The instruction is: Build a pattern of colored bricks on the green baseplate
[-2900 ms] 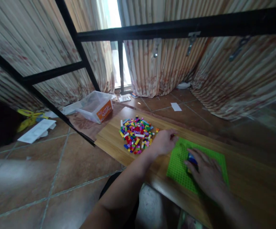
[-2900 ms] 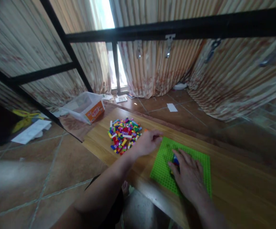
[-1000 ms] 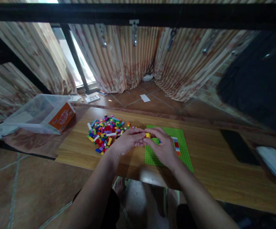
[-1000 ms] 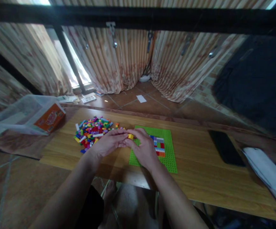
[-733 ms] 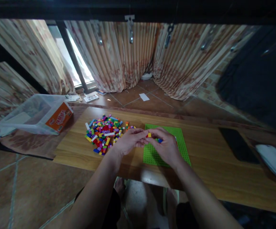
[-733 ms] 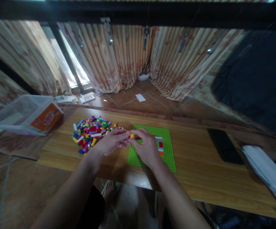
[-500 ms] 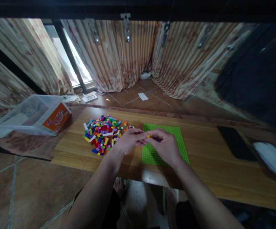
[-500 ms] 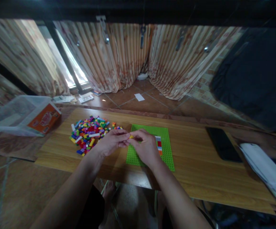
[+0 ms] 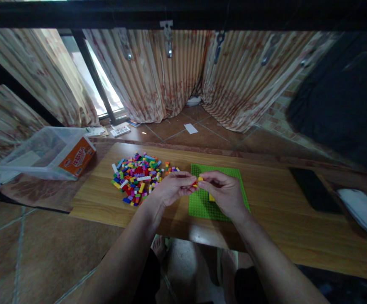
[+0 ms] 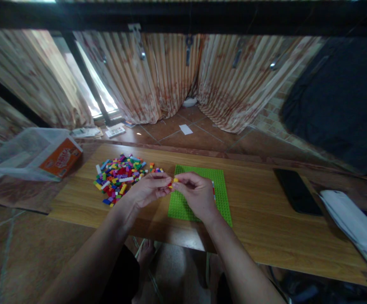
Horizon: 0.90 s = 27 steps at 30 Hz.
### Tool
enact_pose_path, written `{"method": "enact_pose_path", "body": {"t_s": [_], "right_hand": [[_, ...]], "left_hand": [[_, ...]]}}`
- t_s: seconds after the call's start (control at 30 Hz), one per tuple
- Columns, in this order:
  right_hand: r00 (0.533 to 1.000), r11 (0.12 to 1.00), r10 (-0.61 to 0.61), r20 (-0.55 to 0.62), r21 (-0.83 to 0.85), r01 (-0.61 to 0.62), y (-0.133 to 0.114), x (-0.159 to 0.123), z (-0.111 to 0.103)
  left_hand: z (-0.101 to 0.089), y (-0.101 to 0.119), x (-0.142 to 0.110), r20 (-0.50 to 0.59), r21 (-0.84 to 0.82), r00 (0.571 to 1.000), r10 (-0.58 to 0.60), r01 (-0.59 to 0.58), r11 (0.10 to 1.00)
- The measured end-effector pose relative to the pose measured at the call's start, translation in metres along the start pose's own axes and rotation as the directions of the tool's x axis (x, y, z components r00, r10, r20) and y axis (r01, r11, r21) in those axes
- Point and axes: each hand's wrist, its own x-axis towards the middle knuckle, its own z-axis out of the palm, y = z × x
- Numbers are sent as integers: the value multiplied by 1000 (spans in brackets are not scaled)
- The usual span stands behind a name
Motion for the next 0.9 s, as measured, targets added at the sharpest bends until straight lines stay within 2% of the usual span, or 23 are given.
{"method": "enact_pose_path", "body": {"t_s": [0.13,0.23,0.3,0.37,0.47,0.53,0.63,0.73,0.8,0.9], "right_hand": [[995,987,94,-25,132,-90,6,4,-5],[987,972,150,-49,191,-138,8,8,-14],[979,964,194,-70,198,-177,7,10,-22],[967,953,241,-84,212,-219,6,10,-30],[955,945,288,-67,179,-273,7,8,-36],[957,956,286,-37,82,-283,10,5,-32],[983,969,181,26,-177,-173,15,3,-14],[989,903,34,144,-428,31,20,5,10],[977,848,6,211,-519,107,25,8,25],[970,807,8,244,-574,138,31,14,41]], "left_hand": [[-3,4,1,13,16,1000,26,-26,1000],[-11,10,2,-94,151,990,106,-91,984],[-22,13,2,-195,322,959,205,-134,937],[-35,16,2,-253,537,912,323,-145,831],[-53,20,-1,-244,837,836,492,-75,542],[-60,22,-3,-216,929,813,540,1,371],[-61,23,-8,-190,971,837,513,84,224],[-57,22,-12,-178,982,859,480,128,136],[-54,21,-13,-176,984,860,478,144,104],[-53,19,-15,-167,986,873,458,151,70]]}}
